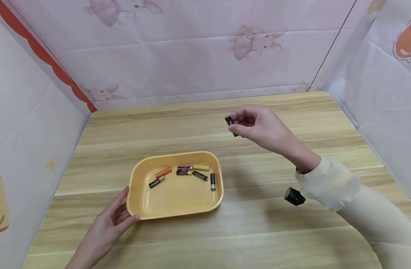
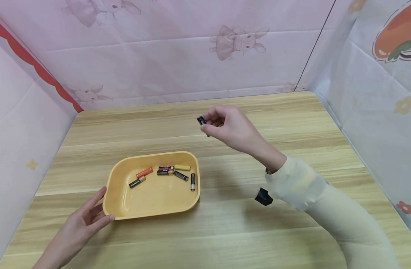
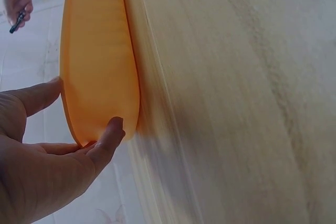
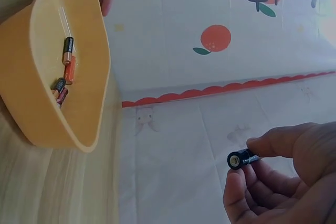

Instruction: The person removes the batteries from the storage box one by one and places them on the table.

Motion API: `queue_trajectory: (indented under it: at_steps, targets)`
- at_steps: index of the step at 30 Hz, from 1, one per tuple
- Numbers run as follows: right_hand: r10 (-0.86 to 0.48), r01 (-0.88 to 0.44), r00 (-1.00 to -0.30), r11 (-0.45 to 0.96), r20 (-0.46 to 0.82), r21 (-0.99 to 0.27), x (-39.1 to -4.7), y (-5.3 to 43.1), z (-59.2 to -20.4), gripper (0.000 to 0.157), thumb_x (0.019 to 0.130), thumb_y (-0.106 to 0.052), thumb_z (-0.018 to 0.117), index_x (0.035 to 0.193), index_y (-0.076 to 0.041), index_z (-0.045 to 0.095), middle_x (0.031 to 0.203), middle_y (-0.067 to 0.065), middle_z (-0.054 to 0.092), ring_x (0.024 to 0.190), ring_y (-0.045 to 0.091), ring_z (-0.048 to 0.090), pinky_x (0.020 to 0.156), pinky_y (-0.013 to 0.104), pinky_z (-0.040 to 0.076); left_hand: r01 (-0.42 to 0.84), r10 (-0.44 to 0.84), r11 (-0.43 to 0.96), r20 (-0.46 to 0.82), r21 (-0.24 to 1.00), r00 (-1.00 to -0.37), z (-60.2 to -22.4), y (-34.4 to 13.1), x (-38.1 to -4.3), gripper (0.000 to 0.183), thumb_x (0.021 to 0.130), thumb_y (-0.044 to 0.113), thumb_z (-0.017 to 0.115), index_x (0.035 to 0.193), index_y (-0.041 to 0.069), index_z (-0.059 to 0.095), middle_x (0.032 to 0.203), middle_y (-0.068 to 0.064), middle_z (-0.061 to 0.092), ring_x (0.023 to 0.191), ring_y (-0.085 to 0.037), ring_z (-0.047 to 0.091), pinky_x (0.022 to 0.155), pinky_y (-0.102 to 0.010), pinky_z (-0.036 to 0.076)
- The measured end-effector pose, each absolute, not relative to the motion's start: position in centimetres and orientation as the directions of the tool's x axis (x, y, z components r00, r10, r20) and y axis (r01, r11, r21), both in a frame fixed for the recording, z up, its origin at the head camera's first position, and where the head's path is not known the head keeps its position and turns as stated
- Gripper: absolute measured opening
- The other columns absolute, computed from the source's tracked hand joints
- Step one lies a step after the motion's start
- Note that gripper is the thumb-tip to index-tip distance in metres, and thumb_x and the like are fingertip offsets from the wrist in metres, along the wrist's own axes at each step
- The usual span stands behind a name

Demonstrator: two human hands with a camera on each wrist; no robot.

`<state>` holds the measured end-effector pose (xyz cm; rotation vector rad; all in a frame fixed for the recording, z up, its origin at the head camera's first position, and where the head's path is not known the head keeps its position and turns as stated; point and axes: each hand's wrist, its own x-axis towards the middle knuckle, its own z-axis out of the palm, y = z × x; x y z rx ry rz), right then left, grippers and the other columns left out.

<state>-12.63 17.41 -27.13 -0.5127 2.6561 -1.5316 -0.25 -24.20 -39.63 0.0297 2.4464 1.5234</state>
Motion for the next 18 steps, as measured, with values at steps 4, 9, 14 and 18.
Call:
queue_trajectory:
  at_steps: [4,9,14,18]
  targets:
    - [-0.273,-0.214,-0.957,0.450,0.095,-0.867,-12.6,17.8,-28.0,0.017,0.096,-0.012,0.075,0.108,-0.001,0.072,0.094,0.011,0.070,0.082,0.021,0.065,0.069,0.024,0.058,-0.121,0.154,0.452,-0.211,0.884,-0.965,-39.6,-24.2,-0.3,0.089,0.095,0.004,0.074,0.164,0.000,0.017,0.161,-0.033,0.028,0.122,-0.019,0.061,0.090,-0.020,0.057]
    - [-0.258,-0.164,-0.964,0.420,0.056,-0.892,-12.8,18.0,-29.6,0.017,0.096,-0.009,0.074,0.109,0.001,0.071,0.094,0.013,0.069,0.079,0.018,0.065,0.067,0.023,0.058,-0.123,0.154,0.457,-0.215,0.881,-0.964,-39.6,-24.2,-0.3,0.090,0.095,0.004,0.074,0.164,0.000,0.017,0.161,-0.032,0.028,0.123,-0.024,0.060,0.091,-0.019,0.057]
    - [-0.237,-0.117,-0.971,0.404,0.020,-0.907,-13.2,18.0,-31.7,0.019,0.096,-0.007,0.073,0.112,0.003,0.068,0.094,0.013,0.068,0.077,0.017,0.065,0.064,0.024,0.059,-0.116,0.153,0.465,-0.208,0.878,-0.966,-39.7,-24.2,-0.3,0.089,0.095,0.001,0.074,0.163,-0.001,0.017,0.161,-0.033,0.027,0.122,-0.022,0.060,0.090,-0.018,0.057]
    - [-0.216,-0.064,-0.976,0.412,-0.029,-0.909,-13.3,18.0,-33.4,0.024,0.097,-0.008,0.073,0.116,0.005,0.068,0.095,0.013,0.069,0.075,0.016,0.064,0.062,0.023,0.057,-0.116,0.146,0.476,-0.209,0.872,-0.967,-39.6,-24.2,-0.4,0.089,0.095,0.000,0.074,0.163,-0.001,0.017,0.161,-0.033,0.027,0.122,-0.024,0.060,0.089,-0.018,0.057]
